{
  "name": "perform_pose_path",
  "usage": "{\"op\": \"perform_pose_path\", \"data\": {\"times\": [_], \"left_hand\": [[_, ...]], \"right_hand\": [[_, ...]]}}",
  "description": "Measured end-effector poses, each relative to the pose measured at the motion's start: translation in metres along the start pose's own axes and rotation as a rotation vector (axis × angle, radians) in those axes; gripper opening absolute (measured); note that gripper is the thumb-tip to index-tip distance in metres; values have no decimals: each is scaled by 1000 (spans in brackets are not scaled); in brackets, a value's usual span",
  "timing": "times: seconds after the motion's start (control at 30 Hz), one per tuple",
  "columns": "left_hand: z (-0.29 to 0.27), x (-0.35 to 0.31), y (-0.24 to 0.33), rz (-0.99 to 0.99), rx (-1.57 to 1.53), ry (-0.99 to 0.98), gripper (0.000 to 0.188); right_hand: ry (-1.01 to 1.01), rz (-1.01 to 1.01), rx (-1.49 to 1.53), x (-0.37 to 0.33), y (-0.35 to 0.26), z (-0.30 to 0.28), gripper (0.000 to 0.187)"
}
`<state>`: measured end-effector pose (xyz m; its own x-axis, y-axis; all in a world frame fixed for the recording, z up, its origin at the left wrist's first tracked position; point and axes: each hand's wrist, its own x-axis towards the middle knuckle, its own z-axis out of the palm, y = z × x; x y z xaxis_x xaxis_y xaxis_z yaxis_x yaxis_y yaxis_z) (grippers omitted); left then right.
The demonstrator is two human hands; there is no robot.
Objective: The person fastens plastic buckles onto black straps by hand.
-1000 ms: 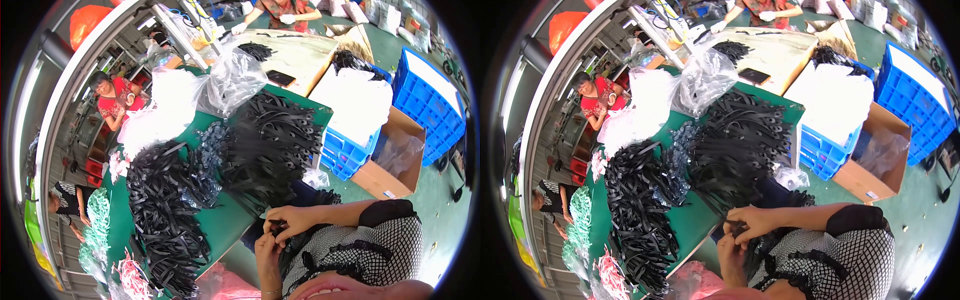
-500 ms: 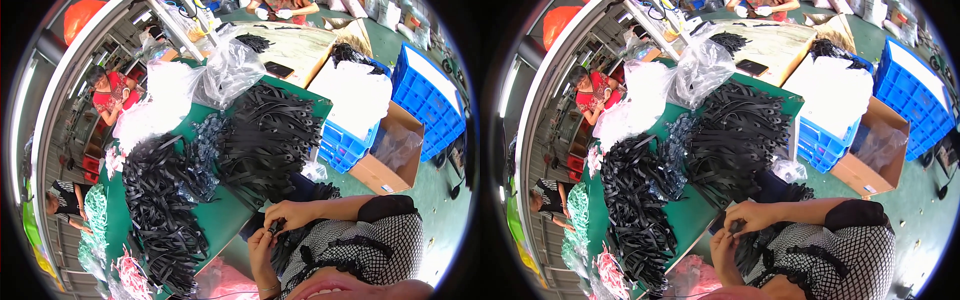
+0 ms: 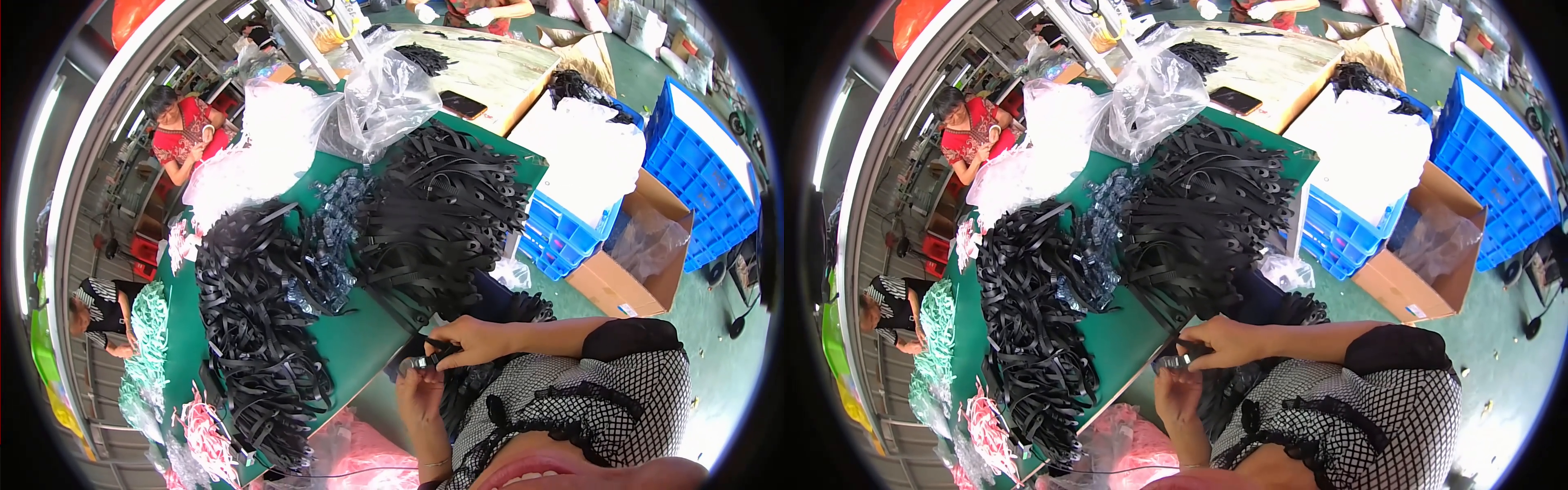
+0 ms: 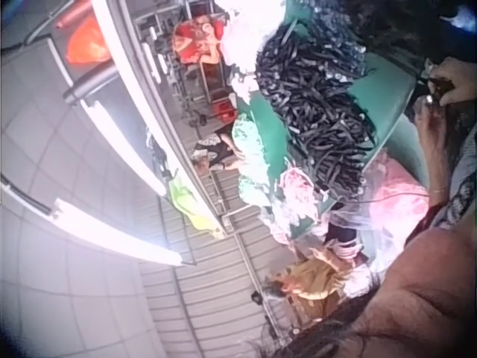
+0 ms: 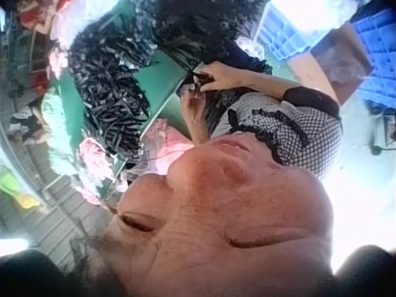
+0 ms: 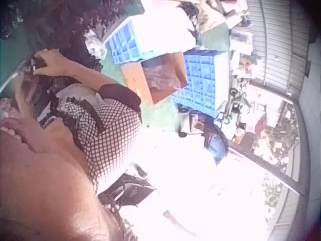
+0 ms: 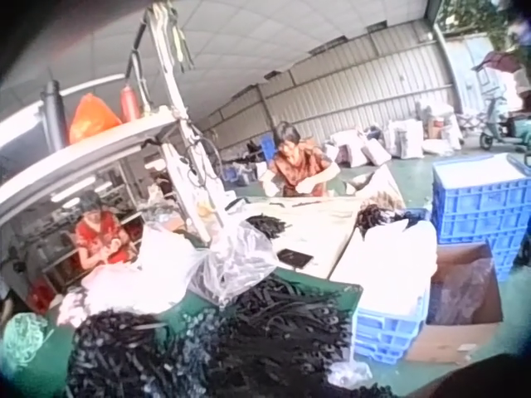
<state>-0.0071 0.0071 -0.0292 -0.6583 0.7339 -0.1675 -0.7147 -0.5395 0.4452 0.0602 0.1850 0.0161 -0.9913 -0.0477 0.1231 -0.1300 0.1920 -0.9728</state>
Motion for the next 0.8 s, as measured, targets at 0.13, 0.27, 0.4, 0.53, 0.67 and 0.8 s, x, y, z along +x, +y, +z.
{"op": "perform_pose_path", "data": {"times": [0.13, 0.27, 0.4, 0.53, 0.67, 0.8], "left_hand": [[2, 1, 0, -27, -95, -23, 19], [17, -3, 3, 92, 31, 94, 20], [24, -6, 17, 217, 161, -86, 22], [41, -9, 12, 275, 778, 35, 21], [54, -13, 8, 232, 962, 97, 12], [48, -12, 6, 305, 898, 78, 10]], "right_hand": [[-53, 50, -49, -3, -8, 2, 29], [-16, -193, -75, -4, 3, 12, 27], [9, -104, -211, -2, -3, 11, 27], [-91, -55, -422, -2, 0, 14, 28], [-229, -31, -484, -4, -13, 7, 27], [-179, 13, -302, -5, -23, 4, 22]]}}
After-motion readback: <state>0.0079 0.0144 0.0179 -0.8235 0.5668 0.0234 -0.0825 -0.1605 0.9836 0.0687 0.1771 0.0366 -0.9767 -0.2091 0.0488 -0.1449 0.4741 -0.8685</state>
